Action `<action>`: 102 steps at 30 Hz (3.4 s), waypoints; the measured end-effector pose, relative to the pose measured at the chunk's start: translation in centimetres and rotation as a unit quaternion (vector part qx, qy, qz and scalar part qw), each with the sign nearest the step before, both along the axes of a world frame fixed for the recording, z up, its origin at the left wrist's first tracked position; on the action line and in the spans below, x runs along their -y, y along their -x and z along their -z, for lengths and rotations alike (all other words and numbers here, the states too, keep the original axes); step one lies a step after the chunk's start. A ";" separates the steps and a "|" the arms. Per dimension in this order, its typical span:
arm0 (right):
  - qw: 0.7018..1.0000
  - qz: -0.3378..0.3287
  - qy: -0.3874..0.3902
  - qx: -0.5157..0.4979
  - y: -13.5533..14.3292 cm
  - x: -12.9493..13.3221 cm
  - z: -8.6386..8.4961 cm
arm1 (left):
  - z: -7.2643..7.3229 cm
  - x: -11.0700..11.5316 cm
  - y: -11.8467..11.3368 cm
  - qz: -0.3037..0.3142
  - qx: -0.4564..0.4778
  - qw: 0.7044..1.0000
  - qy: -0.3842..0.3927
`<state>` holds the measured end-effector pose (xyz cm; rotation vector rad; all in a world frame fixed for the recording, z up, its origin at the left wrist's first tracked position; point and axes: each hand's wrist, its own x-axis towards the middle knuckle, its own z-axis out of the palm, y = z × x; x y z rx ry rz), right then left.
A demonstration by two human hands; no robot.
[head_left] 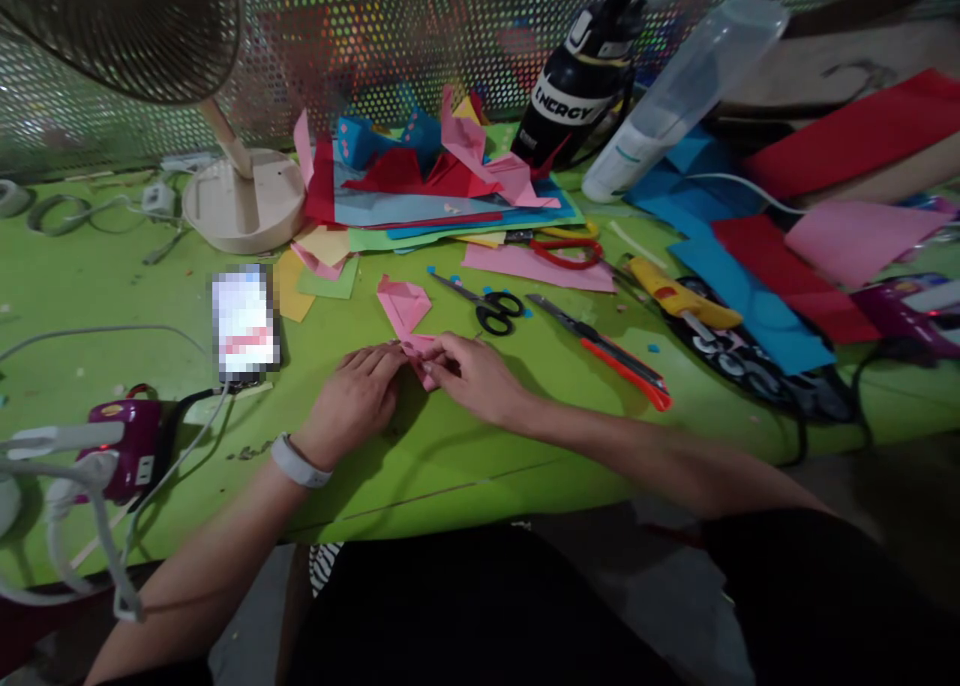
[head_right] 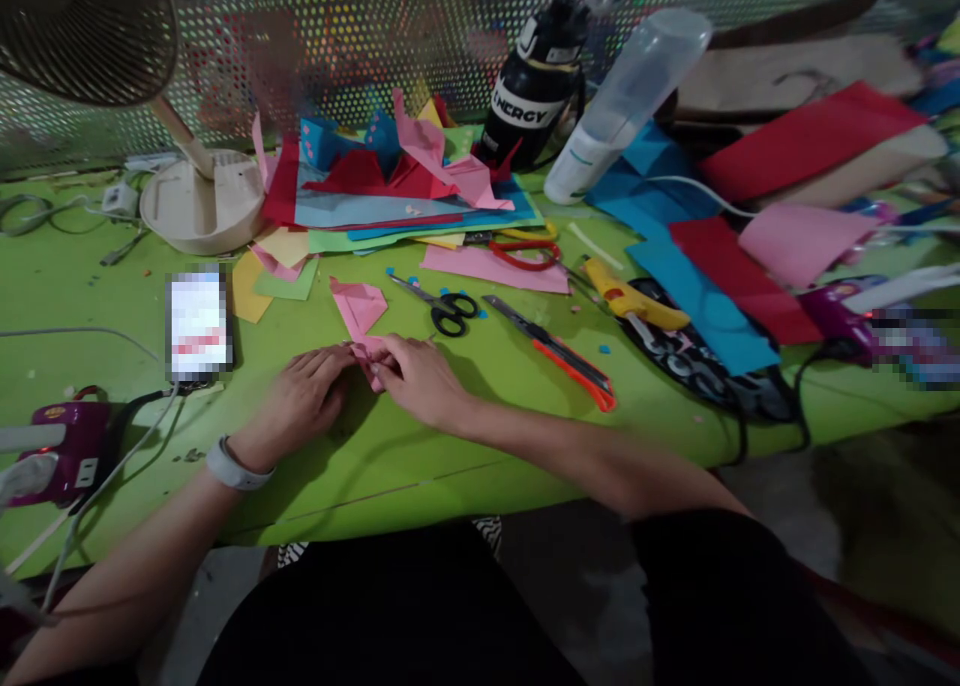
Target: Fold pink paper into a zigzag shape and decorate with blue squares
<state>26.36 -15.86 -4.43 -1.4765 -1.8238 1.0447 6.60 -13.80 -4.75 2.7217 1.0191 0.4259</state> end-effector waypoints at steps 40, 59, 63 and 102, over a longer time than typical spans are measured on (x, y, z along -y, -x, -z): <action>0.983 -0.022 -0.093 0.154 -0.4 -0.6 1.0 | 0.8 -0.2 0.3 -0.012 -0.038 0.999 -0.008; 0.984 -0.018 -0.088 0.157 -0.3 -0.9 1.0 | 0.8 0.1 0.4 0.026 -0.119 0.992 -0.026; 0.982 -0.018 -0.097 0.161 -0.4 -0.9 1.3 | 0.9 0.1 0.4 0.023 -0.107 0.994 -0.026; 0.983 -0.025 -0.086 0.162 -0.3 -1.0 1.0 | 0.9 0.4 0.3 0.008 -0.076 0.997 -0.021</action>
